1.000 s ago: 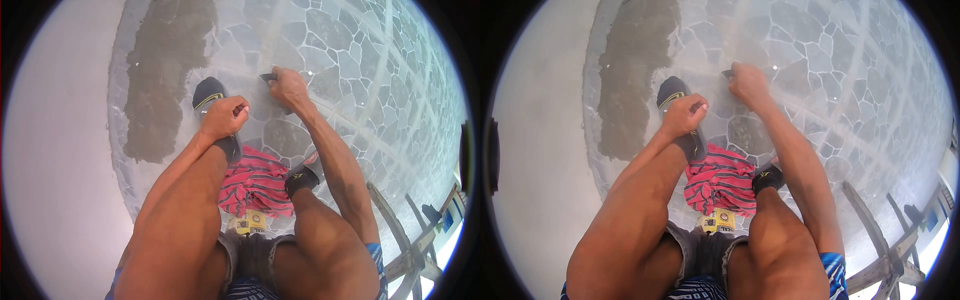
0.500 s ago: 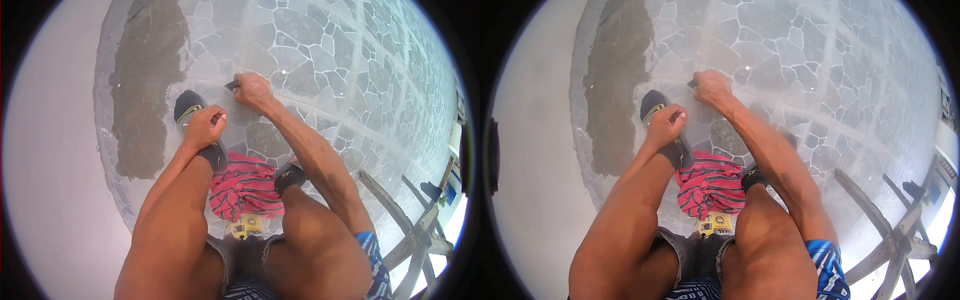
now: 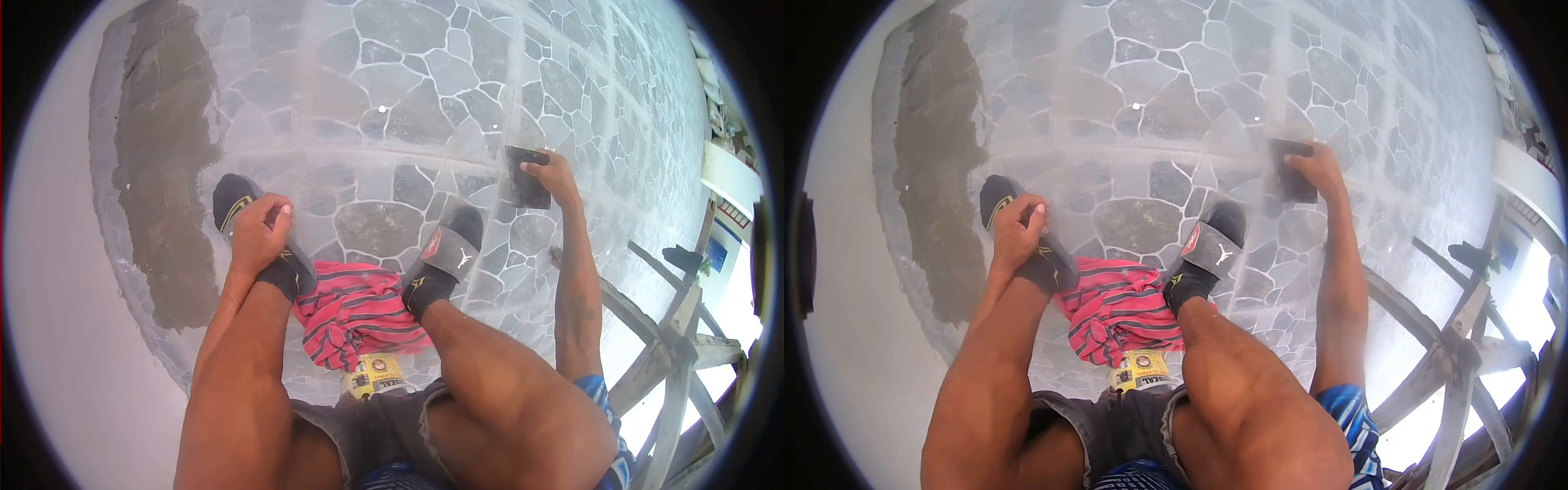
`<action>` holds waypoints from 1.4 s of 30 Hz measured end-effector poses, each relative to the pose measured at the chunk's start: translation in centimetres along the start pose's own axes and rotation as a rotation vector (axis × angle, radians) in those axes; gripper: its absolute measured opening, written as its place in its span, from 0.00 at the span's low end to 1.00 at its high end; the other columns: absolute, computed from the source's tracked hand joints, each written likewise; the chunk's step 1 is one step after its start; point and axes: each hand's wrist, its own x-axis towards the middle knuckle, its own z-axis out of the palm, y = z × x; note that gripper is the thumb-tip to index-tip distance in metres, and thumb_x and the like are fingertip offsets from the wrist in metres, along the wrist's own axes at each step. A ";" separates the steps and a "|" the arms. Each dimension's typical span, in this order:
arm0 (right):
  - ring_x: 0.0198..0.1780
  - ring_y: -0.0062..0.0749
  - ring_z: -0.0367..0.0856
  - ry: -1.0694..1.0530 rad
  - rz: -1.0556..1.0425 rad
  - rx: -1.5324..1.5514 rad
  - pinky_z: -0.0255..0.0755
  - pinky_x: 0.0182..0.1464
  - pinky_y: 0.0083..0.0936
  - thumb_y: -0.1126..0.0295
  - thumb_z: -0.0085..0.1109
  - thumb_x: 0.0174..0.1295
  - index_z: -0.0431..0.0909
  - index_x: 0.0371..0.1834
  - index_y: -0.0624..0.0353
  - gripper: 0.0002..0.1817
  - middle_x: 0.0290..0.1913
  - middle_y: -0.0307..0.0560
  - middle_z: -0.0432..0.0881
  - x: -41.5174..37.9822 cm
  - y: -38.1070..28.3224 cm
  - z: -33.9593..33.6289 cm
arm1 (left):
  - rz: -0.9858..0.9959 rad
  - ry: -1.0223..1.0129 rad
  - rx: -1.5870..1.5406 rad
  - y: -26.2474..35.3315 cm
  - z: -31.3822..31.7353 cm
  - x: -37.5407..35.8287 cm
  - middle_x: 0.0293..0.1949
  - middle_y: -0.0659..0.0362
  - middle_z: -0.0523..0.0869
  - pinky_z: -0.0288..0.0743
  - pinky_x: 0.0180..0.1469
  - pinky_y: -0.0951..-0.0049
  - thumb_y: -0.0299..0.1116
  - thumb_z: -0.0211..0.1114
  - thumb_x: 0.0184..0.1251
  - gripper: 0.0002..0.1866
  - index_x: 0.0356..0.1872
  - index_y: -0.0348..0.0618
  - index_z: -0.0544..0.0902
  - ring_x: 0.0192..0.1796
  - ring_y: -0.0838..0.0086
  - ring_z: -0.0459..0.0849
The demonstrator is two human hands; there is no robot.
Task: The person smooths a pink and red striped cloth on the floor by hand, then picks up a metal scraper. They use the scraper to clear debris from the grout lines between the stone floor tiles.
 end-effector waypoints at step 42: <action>0.33 0.35 0.81 -0.011 -0.255 -0.045 0.73 0.42 0.36 0.67 0.69 0.64 0.85 0.44 0.62 0.11 0.29 0.49 0.85 0.3 -1.5 3.3 | -0.046 0.029 0.012 0.2 1.3 0.6 0.27 0.59 0.87 0.78 0.32 0.76 0.27 0.64 0.75 0.05 0.41 0.37 0.86 0.27 0.78 0.86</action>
